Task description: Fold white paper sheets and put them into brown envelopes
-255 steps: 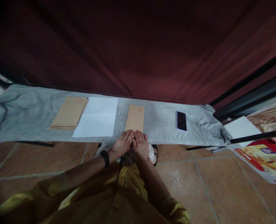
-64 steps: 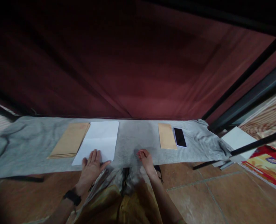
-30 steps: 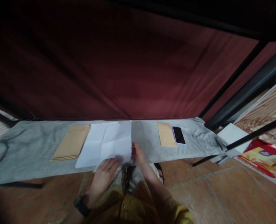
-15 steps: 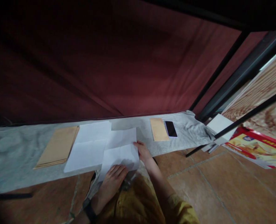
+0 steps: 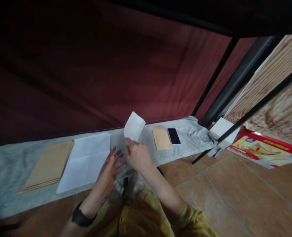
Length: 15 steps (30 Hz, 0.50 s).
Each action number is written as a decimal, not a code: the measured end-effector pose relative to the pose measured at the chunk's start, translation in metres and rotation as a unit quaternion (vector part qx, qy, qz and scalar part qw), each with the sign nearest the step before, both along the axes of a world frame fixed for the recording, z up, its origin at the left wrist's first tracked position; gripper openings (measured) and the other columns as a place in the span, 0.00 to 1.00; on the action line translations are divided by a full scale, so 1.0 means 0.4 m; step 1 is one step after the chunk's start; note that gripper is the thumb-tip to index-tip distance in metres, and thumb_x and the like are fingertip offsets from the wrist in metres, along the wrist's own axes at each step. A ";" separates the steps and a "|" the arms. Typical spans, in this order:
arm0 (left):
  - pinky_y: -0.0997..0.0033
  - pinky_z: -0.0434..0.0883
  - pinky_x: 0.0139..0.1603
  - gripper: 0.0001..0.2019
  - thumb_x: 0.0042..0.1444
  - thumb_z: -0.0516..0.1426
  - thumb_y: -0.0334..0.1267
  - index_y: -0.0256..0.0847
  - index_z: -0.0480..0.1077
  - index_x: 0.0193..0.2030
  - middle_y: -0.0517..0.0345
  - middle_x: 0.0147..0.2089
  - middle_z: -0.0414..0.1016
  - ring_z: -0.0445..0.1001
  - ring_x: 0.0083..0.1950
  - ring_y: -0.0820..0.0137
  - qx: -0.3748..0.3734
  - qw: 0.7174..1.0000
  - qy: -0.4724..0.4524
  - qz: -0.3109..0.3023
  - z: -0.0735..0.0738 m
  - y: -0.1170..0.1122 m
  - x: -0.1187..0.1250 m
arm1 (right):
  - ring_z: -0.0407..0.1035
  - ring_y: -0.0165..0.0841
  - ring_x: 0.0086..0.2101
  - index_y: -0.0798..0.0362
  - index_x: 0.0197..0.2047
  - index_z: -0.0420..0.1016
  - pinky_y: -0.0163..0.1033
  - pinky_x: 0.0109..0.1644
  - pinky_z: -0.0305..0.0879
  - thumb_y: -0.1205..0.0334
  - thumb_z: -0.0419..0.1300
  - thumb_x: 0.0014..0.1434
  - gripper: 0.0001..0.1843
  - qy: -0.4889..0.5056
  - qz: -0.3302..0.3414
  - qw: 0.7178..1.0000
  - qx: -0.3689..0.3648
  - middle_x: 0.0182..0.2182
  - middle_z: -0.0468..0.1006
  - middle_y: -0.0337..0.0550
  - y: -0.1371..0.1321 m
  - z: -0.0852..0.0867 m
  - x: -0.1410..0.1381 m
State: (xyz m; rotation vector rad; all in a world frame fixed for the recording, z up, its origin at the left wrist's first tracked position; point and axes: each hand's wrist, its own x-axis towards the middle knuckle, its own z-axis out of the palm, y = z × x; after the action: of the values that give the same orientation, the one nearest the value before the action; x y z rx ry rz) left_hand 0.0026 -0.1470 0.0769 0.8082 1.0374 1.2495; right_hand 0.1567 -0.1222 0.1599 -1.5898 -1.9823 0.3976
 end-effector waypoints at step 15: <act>0.67 0.75 0.35 0.21 0.39 0.69 0.35 0.33 0.76 0.42 0.52 0.35 0.83 0.81 0.34 0.62 -0.116 0.992 -0.027 0.039 -0.115 0.093 -0.105 | 0.73 0.41 0.55 0.54 0.59 0.73 0.43 0.60 0.67 0.64 0.53 0.67 0.19 0.014 -0.031 0.998 -0.048 0.55 0.79 0.53 -0.023 -0.319 0.006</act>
State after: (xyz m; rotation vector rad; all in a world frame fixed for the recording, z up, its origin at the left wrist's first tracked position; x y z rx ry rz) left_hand -0.0392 -0.1100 0.0309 0.5565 1.1555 1.1841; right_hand 0.1592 -0.1313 0.0324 -1.6917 -1.9143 0.4952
